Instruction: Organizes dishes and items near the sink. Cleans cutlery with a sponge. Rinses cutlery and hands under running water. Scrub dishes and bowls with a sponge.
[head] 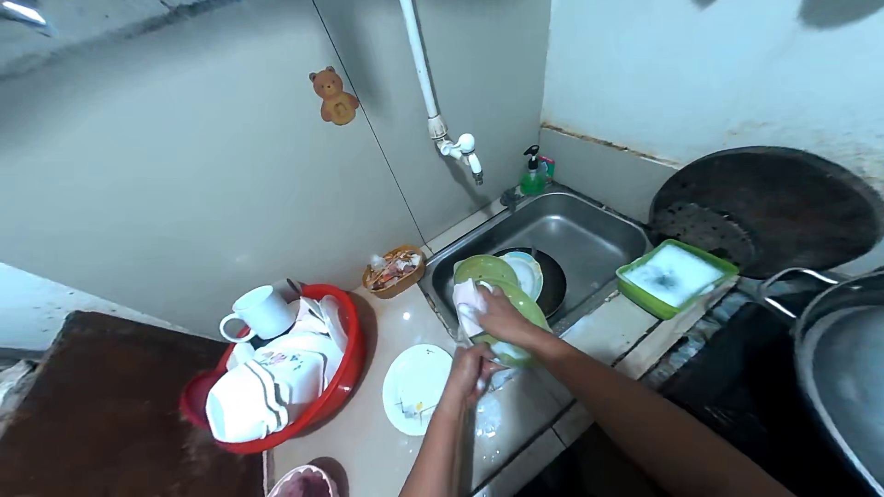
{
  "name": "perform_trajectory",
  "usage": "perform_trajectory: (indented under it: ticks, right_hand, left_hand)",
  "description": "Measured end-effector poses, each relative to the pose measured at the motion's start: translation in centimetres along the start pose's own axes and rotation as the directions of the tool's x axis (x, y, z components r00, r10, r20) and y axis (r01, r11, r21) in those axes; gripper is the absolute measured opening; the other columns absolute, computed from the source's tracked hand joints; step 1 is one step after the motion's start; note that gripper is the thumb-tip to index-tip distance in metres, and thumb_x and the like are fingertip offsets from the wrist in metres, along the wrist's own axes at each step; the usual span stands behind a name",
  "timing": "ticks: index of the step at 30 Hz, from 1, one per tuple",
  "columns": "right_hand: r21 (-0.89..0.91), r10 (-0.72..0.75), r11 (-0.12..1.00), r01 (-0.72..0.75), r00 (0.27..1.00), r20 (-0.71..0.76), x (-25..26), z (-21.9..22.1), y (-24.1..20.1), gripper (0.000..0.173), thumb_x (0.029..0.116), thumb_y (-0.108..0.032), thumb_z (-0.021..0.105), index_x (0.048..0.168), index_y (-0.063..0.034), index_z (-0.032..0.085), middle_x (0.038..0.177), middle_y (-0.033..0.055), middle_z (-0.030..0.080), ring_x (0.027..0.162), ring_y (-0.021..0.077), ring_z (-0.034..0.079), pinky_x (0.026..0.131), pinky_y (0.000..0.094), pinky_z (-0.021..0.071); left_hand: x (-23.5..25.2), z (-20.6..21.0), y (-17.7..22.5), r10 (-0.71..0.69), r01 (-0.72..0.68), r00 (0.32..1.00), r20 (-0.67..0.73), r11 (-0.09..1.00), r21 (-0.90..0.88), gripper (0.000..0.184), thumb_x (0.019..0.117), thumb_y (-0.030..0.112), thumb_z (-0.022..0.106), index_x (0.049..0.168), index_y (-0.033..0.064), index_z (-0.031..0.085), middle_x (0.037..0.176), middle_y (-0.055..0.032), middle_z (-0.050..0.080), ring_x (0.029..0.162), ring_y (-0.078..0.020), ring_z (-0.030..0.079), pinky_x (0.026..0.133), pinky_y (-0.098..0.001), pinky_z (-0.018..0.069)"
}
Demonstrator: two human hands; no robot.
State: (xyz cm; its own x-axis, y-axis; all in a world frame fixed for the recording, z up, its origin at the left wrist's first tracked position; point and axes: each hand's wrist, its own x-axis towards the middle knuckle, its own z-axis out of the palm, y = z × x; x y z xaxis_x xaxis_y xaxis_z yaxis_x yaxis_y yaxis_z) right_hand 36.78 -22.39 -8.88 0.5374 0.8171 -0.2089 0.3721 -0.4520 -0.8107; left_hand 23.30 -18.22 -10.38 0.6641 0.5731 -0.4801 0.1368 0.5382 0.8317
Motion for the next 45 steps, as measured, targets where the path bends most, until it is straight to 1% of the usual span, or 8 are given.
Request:
perform_trajectory:
  ticks: [4, 7, 12, 19, 29, 33, 38, 45]
  right_hand:
    - [-0.158, -0.145, 0.975, 0.159, 0.985, 0.096, -1.3, 1.1, 0.7, 0.06, 0.0936, -0.009, 0.069, 0.151, -0.0123, 0.052, 0.151, 0.0278, 0.045, 0.134, 0.0491, 0.048, 0.108, 0.0639, 0.043]
    - [-0.326, -0.204, 0.923, 0.205, 0.978, 0.039, -0.7, -0.8, 3.7, 0.072, 0.0841, 0.002, 0.075, 0.15, -0.0056, 0.047, 0.142, 0.0258, 0.056, 0.13, 0.0491, 0.053, 0.107, 0.0642, 0.0443]
    - [-0.455, -0.242, 0.877, 0.155, 0.96, -0.139, 2.5, -1.4, 3.5, 0.048, 0.0827, 0.004, 0.075, 0.129, -0.0055, 0.067, 0.131, 0.0252, 0.06, 0.123, 0.0466, 0.058, 0.094, 0.0606, 0.0538]
    - [-0.17, -0.411, 0.866, 0.471, 0.863, 0.294, -0.8, -0.2, 0.4, 0.039, 0.0865, -0.002, 0.071, 0.126, -0.0055, 0.068, 0.127, 0.0231, 0.059, 0.117, 0.0405, 0.059, 0.098, 0.0594, 0.0501]
    - [-0.018, -0.478, 0.876, 0.482, 0.873, 0.1, 1.3, 1.2, 0.8, 0.033, 0.0782, 0.004, 0.076, 0.111, -0.0028, 0.073, 0.111, 0.0171, 0.072, 0.104, 0.0328, 0.069, 0.093, 0.0559, 0.0546]
    - [-0.129, -0.345, 0.938, 0.322, 0.906, -0.246, 4.7, 1.0, 2.9, 0.035, 0.0804, -0.002, 0.077, 0.115, -0.0047, 0.074, 0.118, 0.0183, 0.069, 0.114, 0.0378, 0.065, 0.097, 0.06, 0.0527]
    - [-0.009, -0.495, 0.868, 0.496, 0.868, 0.024, 1.9, 2.2, 0.6, 0.034, 0.0778, 0.005, 0.076, 0.111, -0.0025, 0.073, 0.114, 0.0166, 0.071, 0.106, 0.032, 0.069, 0.094, 0.0536, 0.0549]
    - [-0.019, -0.365, 0.928, 0.372, 0.897, -0.249, 3.9, 2.4, 0.8, 0.035, 0.0848, -0.003, 0.074, 0.119, -0.0011, 0.071, 0.123, 0.0204, 0.068, 0.116, 0.0366, 0.065, 0.101, 0.056, 0.0522]
  left_hand:
    - [0.6, -1.1, 0.3, 0.097, -0.107, 0.983, -0.153, 0.993, -0.054, 0.016, 0.0951, -0.007, 0.048, 0.11, -0.0037, 0.052, 0.073, -0.0105, 0.061, 0.058, -0.0174, 0.063, 0.058, -0.0336, 0.0593]
    - [0.3, -2.0, 0.9, 0.123, -0.135, 0.982, -0.143, 0.988, -0.073, 0.054, 0.0944, -0.007, 0.045, 0.147, 0.0002, 0.035, 0.084, -0.0144, 0.062, 0.063, -0.0209, 0.065, 0.058, -0.0362, 0.0595]
    - [-0.3, 0.2, 0.0, 0.014, -0.013, 1.0, 0.015, 0.996, -0.088, 0.024, 0.0961, -0.006, 0.043, 0.119, -0.0053, 0.048, 0.085, -0.0165, 0.065, 0.071, -0.0256, 0.07, 0.069, -0.0443, 0.0636]
    - [1.0, -2.9, 0.8, 0.052, -0.045, 0.997, 0.049, 0.991, -0.122, 0.031, 0.0961, -0.006, 0.039, 0.126, -0.0024, 0.047, 0.097, -0.0177, 0.067, 0.079, -0.0273, 0.07, 0.072, -0.0466, 0.062]
    - [0.1, -3.6, 0.1, 0.027, -0.006, 0.991, 0.132, 0.988, -0.157, 0.031, 0.0956, -0.006, 0.036, 0.124, -0.004, 0.047, 0.101, -0.0196, 0.07, 0.087, -0.0316, 0.073, 0.078, -0.0527, 0.0623]
    - [-0.4, -2.8, -0.3, 0.013, 0.015, 0.987, 0.163, 0.986, -0.169, 0.044, 0.0912, -0.008, 0.042, 0.135, -0.0059, 0.039, 0.113, -0.0266, 0.066, 0.094, -0.0394, 0.071, 0.081, -0.0585, 0.0615]
    - [0.0, -4.0, 0.3, 0.018, 0.005, 0.986, 0.166, 0.99, -0.139, 0.029, 0.0925, -0.005, 0.037, 0.12, -0.0033, 0.047, 0.1, -0.0197, 0.07, 0.085, -0.032, 0.073, 0.076, -0.0519, 0.0629]
    - [-0.3, -2.8, 0.3, -0.005, 0.013, 0.992, 0.126, 0.998, -0.058, 0.045, 0.0921, -0.009, 0.043, 0.136, -0.0045, 0.038, 0.108, -0.023, 0.066, 0.088, -0.0343, 0.073, 0.077, -0.0529, 0.0636]
